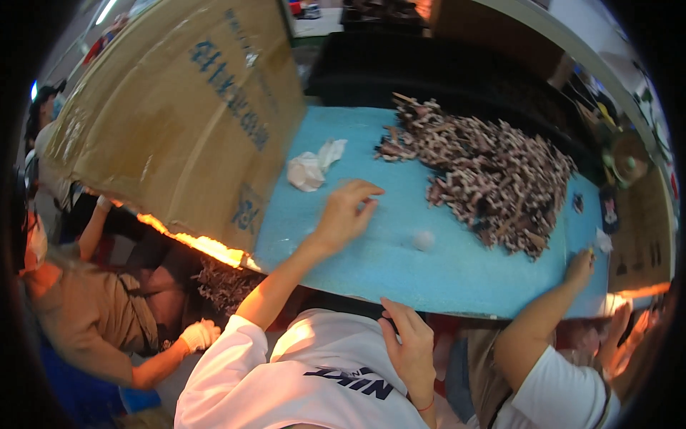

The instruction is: The person applies glue from a bottle to small plastic figurine parts and assembles them by hand at a workbench.

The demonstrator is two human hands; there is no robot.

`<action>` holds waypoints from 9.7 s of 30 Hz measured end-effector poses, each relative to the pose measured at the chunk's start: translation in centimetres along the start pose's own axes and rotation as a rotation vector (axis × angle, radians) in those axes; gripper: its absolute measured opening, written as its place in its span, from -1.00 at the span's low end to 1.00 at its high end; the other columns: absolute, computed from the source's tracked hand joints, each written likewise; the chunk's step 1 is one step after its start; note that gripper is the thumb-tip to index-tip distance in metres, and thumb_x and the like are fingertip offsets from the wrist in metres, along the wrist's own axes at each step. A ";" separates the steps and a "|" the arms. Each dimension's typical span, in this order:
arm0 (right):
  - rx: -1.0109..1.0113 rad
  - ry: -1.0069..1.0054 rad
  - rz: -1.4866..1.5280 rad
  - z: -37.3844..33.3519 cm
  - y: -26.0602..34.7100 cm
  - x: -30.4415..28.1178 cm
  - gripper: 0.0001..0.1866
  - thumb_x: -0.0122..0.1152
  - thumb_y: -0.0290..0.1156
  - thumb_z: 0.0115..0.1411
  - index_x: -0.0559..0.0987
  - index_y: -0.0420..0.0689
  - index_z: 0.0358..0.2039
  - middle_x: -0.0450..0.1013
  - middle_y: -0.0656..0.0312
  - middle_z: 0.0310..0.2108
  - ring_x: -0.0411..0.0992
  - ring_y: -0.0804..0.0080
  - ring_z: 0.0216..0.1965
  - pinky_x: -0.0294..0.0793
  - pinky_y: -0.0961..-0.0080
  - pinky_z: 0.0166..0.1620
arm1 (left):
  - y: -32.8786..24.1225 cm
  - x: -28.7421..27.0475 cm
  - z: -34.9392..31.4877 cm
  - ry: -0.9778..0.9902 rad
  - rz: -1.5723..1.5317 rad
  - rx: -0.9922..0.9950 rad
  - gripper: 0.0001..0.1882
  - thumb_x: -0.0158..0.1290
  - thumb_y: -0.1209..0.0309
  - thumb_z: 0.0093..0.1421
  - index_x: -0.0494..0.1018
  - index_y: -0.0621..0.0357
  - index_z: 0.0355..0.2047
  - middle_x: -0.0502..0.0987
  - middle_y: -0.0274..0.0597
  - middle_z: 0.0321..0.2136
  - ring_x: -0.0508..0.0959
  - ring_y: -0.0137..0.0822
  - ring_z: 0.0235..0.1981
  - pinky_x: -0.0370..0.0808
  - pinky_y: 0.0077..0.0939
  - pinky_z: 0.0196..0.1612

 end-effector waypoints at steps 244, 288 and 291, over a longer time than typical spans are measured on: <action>-0.380 -0.391 0.009 -0.7 3.6 -7.0 -0.53 0.42 -0.21 -0.18 0.44 -0.24 -0.36 0.28 0.23 -0.74 0.25 0.39 -0.79 0.22 0.58 -0.73 | -6.6 -2.5 -10.4 -0.017 -0.659 -0.310 -0.48 0.16 0.36 0.03 0.32 0.35 -0.03 0.37 0.09 -0.10 0.45 -0.17 -0.11 0.44 -0.31 -0.06; -0.458 -0.411 0.069 -0.6 3.7 -6.6 -0.56 0.41 -0.20 -0.17 0.46 -0.27 -0.42 0.28 0.22 -0.79 0.23 0.38 -0.82 0.18 0.59 -0.75 | -6.2 -1.9 -10.6 -0.046 -0.866 -0.430 -0.46 0.16 0.32 0.04 0.31 0.40 -0.03 0.42 0.10 -0.16 0.52 -0.15 -0.23 0.53 -0.28 -0.17; -0.443 -0.375 0.064 -0.6 3.5 -6.6 -0.55 0.41 -0.21 -0.17 0.45 -0.28 -0.42 0.28 0.22 -0.79 0.23 0.39 -0.81 0.18 0.60 -0.75 | -6.3 -1.8 -10.5 -0.042 -0.881 -0.439 -0.46 0.16 0.32 0.03 0.31 0.40 -0.04 0.42 0.11 -0.17 0.52 -0.15 -0.23 0.53 -0.27 -0.18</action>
Point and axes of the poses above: each hand's wrist, its own z-axis towards the middle knuckle, its own x-axis out of the palm, y = z × x, the point moved 7 cm from there along z, towards the middle knuckle
